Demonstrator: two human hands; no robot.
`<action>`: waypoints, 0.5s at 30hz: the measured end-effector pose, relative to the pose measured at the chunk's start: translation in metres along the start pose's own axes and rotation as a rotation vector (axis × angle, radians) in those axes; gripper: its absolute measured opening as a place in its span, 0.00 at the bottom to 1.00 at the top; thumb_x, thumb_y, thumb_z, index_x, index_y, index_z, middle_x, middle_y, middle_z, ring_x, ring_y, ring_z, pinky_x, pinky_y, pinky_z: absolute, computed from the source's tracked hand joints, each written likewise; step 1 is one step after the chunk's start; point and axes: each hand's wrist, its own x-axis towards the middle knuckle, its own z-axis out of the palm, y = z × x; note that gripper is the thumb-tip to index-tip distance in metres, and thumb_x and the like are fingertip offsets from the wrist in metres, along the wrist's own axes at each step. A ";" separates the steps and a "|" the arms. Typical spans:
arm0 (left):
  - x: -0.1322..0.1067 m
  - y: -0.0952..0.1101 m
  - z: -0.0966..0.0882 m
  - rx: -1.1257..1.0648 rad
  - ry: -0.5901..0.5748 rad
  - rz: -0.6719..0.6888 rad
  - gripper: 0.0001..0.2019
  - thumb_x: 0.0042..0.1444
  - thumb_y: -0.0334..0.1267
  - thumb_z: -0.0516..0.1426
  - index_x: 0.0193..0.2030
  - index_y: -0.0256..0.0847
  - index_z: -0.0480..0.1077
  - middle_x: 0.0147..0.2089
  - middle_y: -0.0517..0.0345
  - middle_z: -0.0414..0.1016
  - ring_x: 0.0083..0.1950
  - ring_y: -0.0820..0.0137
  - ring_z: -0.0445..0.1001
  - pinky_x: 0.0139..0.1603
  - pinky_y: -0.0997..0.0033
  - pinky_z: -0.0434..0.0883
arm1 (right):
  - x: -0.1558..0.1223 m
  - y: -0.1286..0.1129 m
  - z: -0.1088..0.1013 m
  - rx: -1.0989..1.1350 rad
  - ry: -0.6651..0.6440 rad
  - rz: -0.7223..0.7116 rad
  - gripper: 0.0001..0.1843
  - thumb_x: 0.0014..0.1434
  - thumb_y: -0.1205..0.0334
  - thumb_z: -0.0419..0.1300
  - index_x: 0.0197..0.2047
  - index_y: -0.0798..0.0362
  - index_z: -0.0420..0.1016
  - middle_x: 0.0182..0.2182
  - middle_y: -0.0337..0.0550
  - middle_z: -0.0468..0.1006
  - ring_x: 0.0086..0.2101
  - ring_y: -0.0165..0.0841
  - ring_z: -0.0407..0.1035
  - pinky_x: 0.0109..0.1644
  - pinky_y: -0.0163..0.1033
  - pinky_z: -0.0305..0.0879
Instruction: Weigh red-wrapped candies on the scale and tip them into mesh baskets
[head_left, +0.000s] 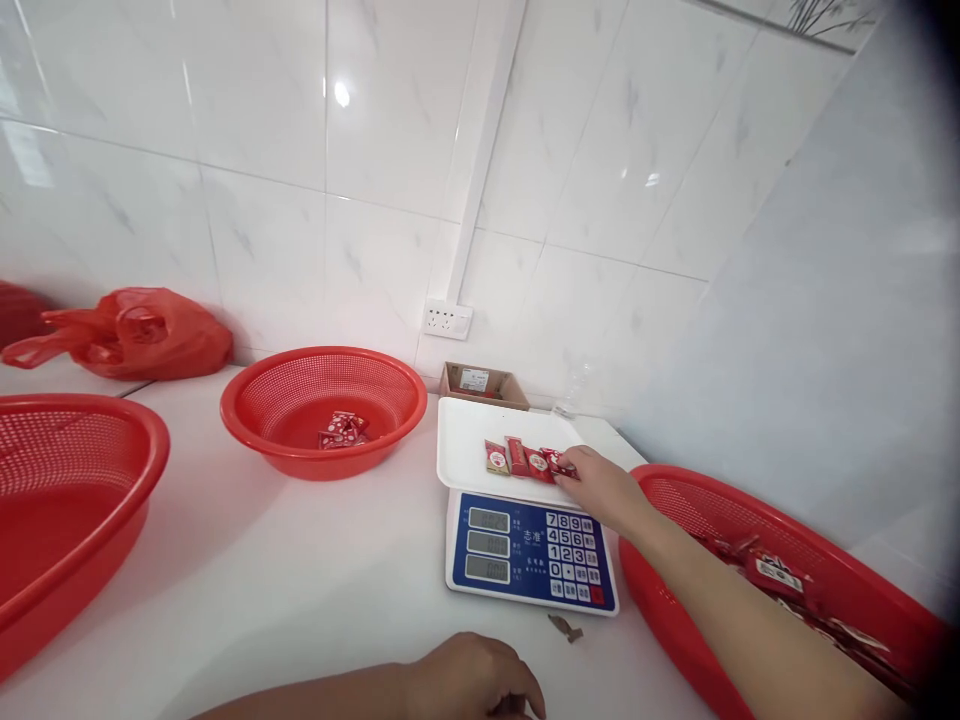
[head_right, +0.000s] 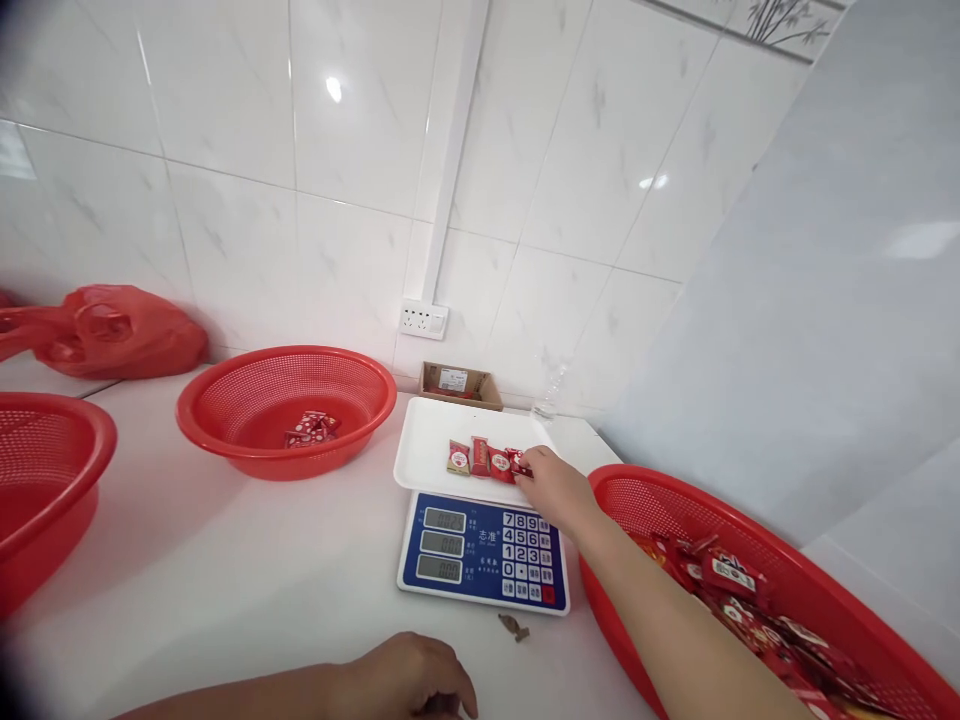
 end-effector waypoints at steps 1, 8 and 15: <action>0.000 -0.001 0.000 0.010 -0.002 0.006 0.11 0.55 0.38 0.57 0.44 0.41 0.74 0.36 0.55 0.76 0.35 0.71 0.73 0.37 0.78 0.68 | 0.001 0.001 0.000 0.034 -0.020 -0.004 0.08 0.57 0.58 0.52 0.37 0.50 0.70 0.45 0.42 0.74 0.39 0.35 0.70 0.34 0.35 0.60; 0.002 -0.006 0.003 0.023 -0.007 0.045 0.12 0.55 0.39 0.56 0.45 0.40 0.74 0.36 0.54 0.76 0.34 0.70 0.73 0.35 0.78 0.69 | 0.004 0.008 -0.005 0.177 -0.011 0.018 0.19 0.61 0.55 0.46 0.47 0.53 0.72 0.52 0.48 0.70 0.53 0.38 0.62 0.56 0.42 0.58; 0.004 -0.009 0.006 0.024 0.019 0.057 0.11 0.55 0.39 0.57 0.44 0.41 0.74 0.35 0.56 0.77 0.33 0.71 0.73 0.36 0.79 0.68 | 0.011 -0.030 0.011 0.150 -0.095 0.042 0.35 0.60 0.39 0.40 0.66 0.45 0.49 0.67 0.47 0.41 0.64 0.47 0.28 0.62 0.62 0.39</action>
